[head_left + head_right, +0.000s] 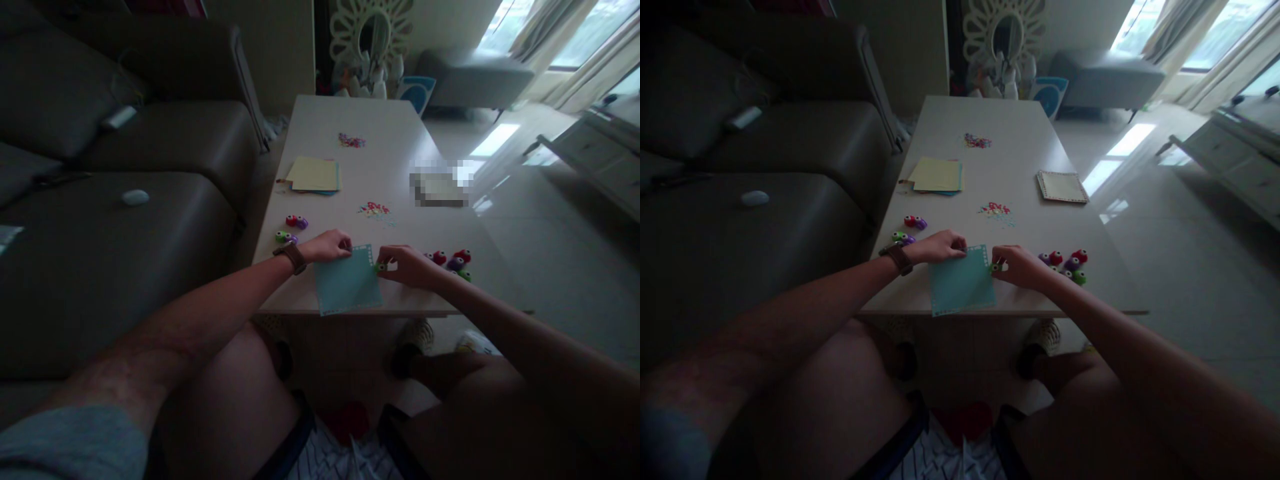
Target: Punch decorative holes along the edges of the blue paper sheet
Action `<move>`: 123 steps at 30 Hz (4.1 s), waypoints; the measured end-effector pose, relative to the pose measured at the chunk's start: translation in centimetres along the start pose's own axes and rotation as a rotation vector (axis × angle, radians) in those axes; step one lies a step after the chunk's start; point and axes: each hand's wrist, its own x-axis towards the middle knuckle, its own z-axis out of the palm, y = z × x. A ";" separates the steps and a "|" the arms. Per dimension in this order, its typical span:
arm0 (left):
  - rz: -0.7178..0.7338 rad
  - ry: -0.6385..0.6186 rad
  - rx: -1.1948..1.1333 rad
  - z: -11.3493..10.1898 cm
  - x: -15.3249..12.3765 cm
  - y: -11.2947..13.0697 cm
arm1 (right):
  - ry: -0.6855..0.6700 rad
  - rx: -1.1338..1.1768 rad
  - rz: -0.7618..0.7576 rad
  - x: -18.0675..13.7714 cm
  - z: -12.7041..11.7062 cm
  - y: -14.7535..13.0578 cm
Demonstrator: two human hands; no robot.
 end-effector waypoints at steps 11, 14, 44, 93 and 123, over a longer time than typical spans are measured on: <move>0.052 0.101 0.178 0.8 -0.2 0.7 | -0.075 0.037 -0.019 -0.1 0.4 -0.3; 0.204 0.173 0.384 1.3 -1.2 2.0 | -0.026 0.066 0.037 0.1 0.2 -0.5; 0.238 -0.036 0.620 3.9 -5.5 5.1 | -0.208 0.303 0.352 0.7 -0.1 -0.1; 0.250 -0.046 0.536 4.1 -5.4 3.7 | -0.176 0.192 0.385 1.6 -1.3 0.5; 0.281 -0.109 0.530 3.5 -4.4 3.3 | -0.232 0.205 0.106 -0.8 -1.6 0.7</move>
